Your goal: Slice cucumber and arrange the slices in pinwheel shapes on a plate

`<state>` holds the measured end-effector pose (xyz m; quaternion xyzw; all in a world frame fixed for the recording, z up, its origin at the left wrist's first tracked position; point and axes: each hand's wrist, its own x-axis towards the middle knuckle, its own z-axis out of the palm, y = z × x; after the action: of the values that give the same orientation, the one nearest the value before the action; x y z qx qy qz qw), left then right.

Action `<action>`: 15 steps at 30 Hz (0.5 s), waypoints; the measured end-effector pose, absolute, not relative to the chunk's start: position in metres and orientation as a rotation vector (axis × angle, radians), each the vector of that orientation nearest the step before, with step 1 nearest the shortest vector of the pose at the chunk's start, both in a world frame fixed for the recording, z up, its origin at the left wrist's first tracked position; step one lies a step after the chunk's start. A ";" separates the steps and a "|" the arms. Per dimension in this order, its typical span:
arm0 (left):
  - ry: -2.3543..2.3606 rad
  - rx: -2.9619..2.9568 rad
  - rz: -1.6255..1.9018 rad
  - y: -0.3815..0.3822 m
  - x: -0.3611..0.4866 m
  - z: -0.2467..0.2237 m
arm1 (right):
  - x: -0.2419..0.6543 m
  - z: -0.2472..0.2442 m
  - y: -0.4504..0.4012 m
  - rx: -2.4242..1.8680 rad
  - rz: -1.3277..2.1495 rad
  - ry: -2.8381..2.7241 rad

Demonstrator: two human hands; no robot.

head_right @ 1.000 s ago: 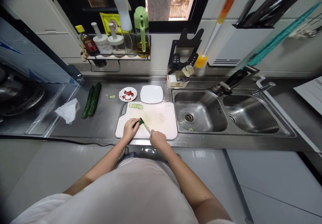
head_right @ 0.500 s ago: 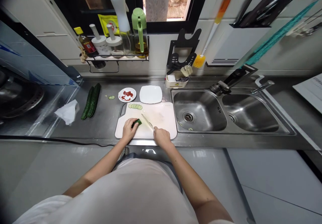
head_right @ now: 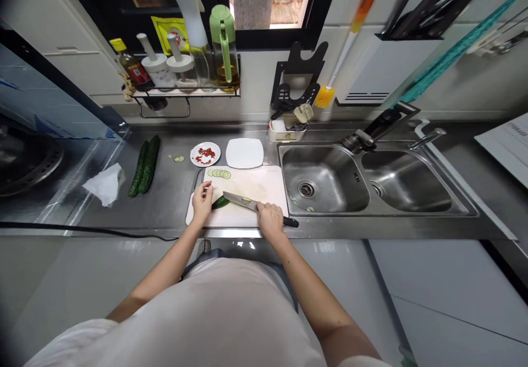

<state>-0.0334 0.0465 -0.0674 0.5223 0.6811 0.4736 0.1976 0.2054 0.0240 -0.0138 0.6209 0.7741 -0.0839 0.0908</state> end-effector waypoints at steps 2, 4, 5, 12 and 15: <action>1.831 1.650 1.237 0.051 -0.028 -0.053 | 0.205 -0.013 0.024 1.857 -0.232 2.318; 1.731 1.840 1.068 0.054 -0.019 -0.039 | 0.205 -0.012 0.025 1.869 -0.220 2.334; 1.682 1.908 0.979 0.055 -0.015 -0.033 | 0.205 -0.011 0.025 1.876 -0.211 2.343; 1.574 2.056 0.506 0.059 0.010 -0.011 | 0.204 -0.007 0.024 1.892 -0.156 2.408; 1.561 2.048 0.416 0.061 0.012 -0.011 | 0.205 -0.006 0.022 1.882 -0.154 2.416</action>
<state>0.0122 0.0608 -0.0114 0.7575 0.5772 0.1539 0.2635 0.2054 0.0216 -0.0060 0.6133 0.7874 -0.0502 0.0378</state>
